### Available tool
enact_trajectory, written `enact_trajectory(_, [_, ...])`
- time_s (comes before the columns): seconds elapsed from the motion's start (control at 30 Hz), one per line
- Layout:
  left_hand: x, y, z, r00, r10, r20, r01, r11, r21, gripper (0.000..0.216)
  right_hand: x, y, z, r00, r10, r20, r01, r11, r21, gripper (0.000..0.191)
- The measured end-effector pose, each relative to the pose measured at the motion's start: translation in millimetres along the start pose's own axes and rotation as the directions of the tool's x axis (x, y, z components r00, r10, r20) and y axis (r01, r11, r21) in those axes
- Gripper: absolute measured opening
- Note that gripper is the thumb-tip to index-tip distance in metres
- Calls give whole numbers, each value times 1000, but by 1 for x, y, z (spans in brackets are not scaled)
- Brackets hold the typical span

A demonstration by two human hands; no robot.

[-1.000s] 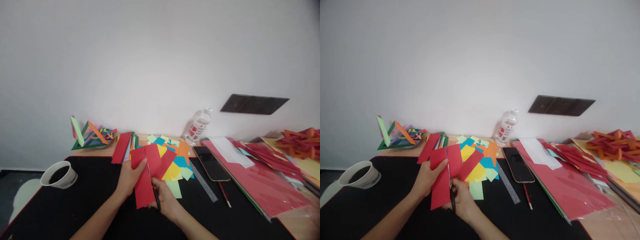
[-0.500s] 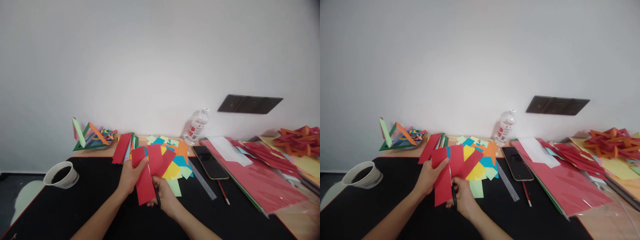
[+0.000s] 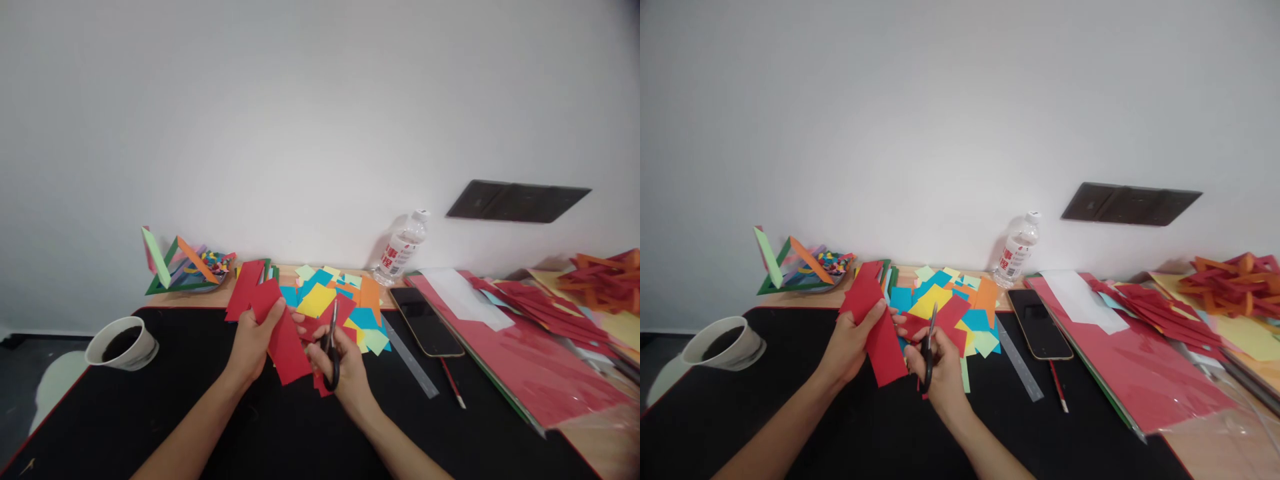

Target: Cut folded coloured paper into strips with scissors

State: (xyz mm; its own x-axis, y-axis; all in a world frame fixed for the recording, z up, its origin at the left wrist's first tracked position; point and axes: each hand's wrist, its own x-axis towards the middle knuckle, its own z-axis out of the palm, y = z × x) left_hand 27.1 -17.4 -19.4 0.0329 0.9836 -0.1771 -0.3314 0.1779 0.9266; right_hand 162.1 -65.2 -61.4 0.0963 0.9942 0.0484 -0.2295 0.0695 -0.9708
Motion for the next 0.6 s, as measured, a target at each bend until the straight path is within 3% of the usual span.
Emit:
enact_trajectory(0.13, [-1, 3, 2, 1000, -21, 18, 21, 1000, -14, 37, 4, -1, -8, 986, -81, -146, 78, 997, -20, 30])
enact_trajectory(0.23, [0, 1, 1, 999, -11, 37, 10, 1000, 18, 38, 6, -6, -12, 980, -114, -164, 110, 993, -31, 34])
enact_trajectory(0.4, [0, -5, 0, 996, 84, -14, -82, 991, 104, 39, 1, -10, -6, 997, -64, 40, 65, 997, -36, 28])
enact_trajectory(0.5, [-2, -5, 0, 992, 121, -19, -114, 968, 222, 40, -6, -9, 4, 980, -9, 199, 16, 999, -35, 27])
enact_trajectory(0.6, [-4, -3, 1, 970, 244, -11, -220, 894, 390, 37, -10, -11, 13, 953, 32, 302, -29, 999, -15, 26])
